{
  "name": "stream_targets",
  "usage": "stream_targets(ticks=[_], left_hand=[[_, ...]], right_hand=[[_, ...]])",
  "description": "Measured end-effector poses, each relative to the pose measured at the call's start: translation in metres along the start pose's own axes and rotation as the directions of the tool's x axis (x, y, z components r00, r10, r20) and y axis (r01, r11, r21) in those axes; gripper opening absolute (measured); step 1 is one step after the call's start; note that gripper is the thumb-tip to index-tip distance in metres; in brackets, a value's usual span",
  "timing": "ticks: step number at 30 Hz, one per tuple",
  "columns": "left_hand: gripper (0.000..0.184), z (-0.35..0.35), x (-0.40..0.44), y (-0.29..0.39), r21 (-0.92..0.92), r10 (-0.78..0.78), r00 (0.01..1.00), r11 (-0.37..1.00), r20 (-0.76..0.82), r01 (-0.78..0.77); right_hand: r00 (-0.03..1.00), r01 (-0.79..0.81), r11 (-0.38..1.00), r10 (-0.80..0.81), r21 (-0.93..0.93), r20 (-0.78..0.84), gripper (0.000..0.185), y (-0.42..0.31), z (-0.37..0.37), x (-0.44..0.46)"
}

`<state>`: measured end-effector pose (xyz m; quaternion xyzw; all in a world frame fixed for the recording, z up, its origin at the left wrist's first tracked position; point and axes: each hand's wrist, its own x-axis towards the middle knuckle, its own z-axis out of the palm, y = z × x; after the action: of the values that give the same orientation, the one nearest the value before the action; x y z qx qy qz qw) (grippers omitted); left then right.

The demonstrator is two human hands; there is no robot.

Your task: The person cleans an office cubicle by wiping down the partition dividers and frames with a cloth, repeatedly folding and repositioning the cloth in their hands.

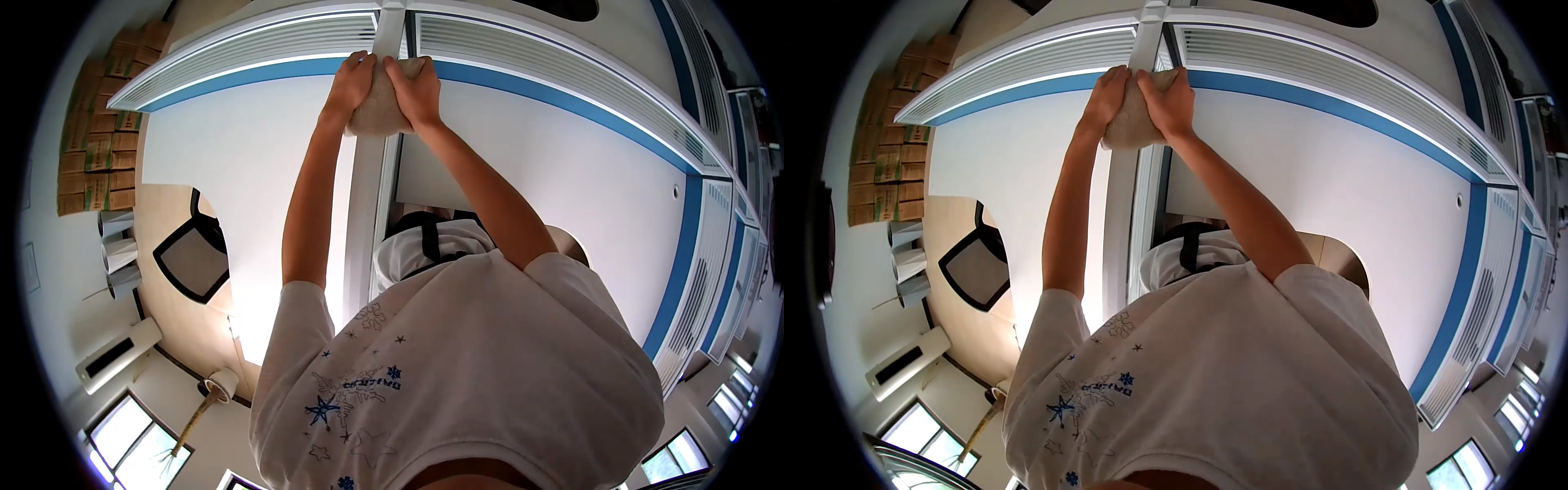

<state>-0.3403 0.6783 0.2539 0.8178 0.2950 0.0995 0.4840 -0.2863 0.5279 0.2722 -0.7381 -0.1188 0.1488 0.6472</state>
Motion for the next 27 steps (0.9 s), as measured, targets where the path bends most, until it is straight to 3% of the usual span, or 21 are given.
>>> stream_targets(ticks=[2, 6, 9, 13, 19, 24, 27], left_hand=[[0.063, 0.000, -0.009, 0.006, -0.050, -0.057, 0.998, 0.997, -0.013, 0.056], [0.063, 0.006, -0.025, 0.014, 0.236, 0.040, 0.993, 0.972, -0.112, -0.012], [0.061, 0.006, -0.063, 0.047, 0.243, 0.022, 0.991, 0.970, -0.129, 0.010], [0.055, 0.009, -0.077, 0.046, 0.327, 0.090, 0.988, 0.944, -0.124, -0.045], [0.050, 0.005, -0.065, 0.044, 0.352, 0.110, 0.988, 0.934, -0.106, -0.066], [0.044, 0.006, -0.020, 0.050, 0.251, 0.110, 0.983, 0.965, -0.146, -0.070], [0.048, 0.008, 0.026, 0.052, 0.286, 0.081, 0.988, 0.957, -0.130, -0.041]], right_hand=[[0.998, -0.050, 0.999, 0.050, -0.005, 0.045, 0.067, 0.003, -0.005, -0.005], [0.985, -0.148, 0.989, 0.148, -0.007, 0.092, 0.077, 0.008, -0.017, -0.021], [0.977, -0.200, 0.979, 0.197, 0.035, 0.078, 0.080, 0.016, -0.022, -0.039], [0.952, -0.289, 0.955, 0.279, 0.070, 0.124, 0.072, 0.013, -0.029, -0.059], [0.986, -0.163, 0.985, 0.160, 0.057, 0.050, 0.066, 0.018, -0.021, -0.047], [0.997, -0.078, 0.997, 0.078, 0.001, 0.014, 0.060, 0.011, -0.009, 0.000], [0.998, -0.064, 0.997, 0.064, -0.035, -0.011, 0.063, 0.013, -0.002, 0.042]])
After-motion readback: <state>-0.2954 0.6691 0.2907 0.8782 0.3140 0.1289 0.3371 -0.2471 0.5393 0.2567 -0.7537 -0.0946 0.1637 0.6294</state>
